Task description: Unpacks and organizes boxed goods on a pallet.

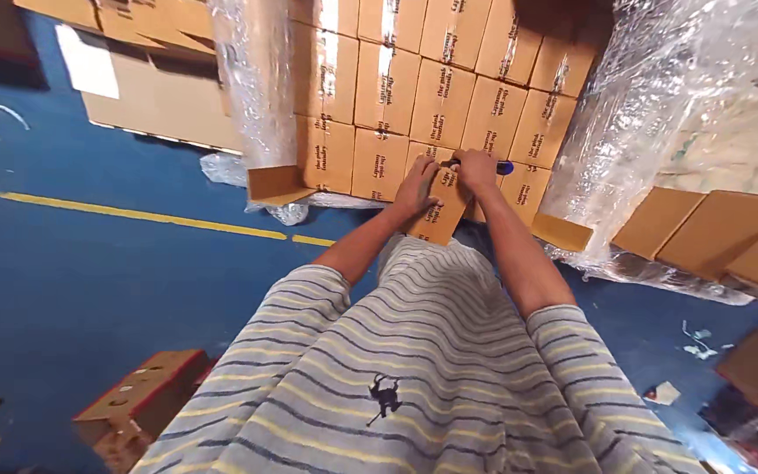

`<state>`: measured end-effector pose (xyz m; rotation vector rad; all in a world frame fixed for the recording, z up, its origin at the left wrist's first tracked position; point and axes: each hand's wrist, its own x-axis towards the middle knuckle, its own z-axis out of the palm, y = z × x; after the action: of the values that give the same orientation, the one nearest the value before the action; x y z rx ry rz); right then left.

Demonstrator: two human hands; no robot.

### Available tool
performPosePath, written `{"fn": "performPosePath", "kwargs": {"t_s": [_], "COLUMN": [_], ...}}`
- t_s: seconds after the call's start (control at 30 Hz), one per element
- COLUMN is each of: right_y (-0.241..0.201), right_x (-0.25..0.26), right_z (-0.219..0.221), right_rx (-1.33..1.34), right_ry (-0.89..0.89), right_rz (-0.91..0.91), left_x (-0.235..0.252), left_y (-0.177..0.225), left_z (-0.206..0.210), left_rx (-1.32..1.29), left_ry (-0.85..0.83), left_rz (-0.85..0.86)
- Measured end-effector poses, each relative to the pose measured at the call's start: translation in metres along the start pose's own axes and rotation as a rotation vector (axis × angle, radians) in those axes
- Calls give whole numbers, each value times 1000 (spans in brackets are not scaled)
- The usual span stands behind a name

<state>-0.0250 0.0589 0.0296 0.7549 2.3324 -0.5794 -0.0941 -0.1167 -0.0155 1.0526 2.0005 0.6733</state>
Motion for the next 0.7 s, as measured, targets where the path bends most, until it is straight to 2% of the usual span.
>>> {"fn": "performPosePath", "kwargs": {"t_s": [0.13, 0.37, 0.43, 0.5, 0.57, 0.63, 0.7], "right_y": [20, 18, 30, 57, 78, 70, 44], "right_x": [4, 22, 20, 5, -15, -36, -52], "right_z": [-11, -20, -24, -32, -38, -38, -27], "right_rx": [35, -155, -223, -268, -210, -55, 168], "right_ry": [-167, -220, -236, -273, -166, 1, 28], "right_rz": [-136, -317, -361, -280, -128, 48, 171], "left_x": [-2, 3, 2, 0, 6, 14, 18], "left_y": [1, 3, 3, 0, -3, -3, -2], "left_z": [0, 0, -6, -7, -7, -5, -3], "left_rx": [-41, -77, -102, -148, -208, -248, -279], "left_ry": [20, 1, -15, 1, 47, 83, 93], "left_rz": [22, -16, -40, -64, -66, -72, -77]}}
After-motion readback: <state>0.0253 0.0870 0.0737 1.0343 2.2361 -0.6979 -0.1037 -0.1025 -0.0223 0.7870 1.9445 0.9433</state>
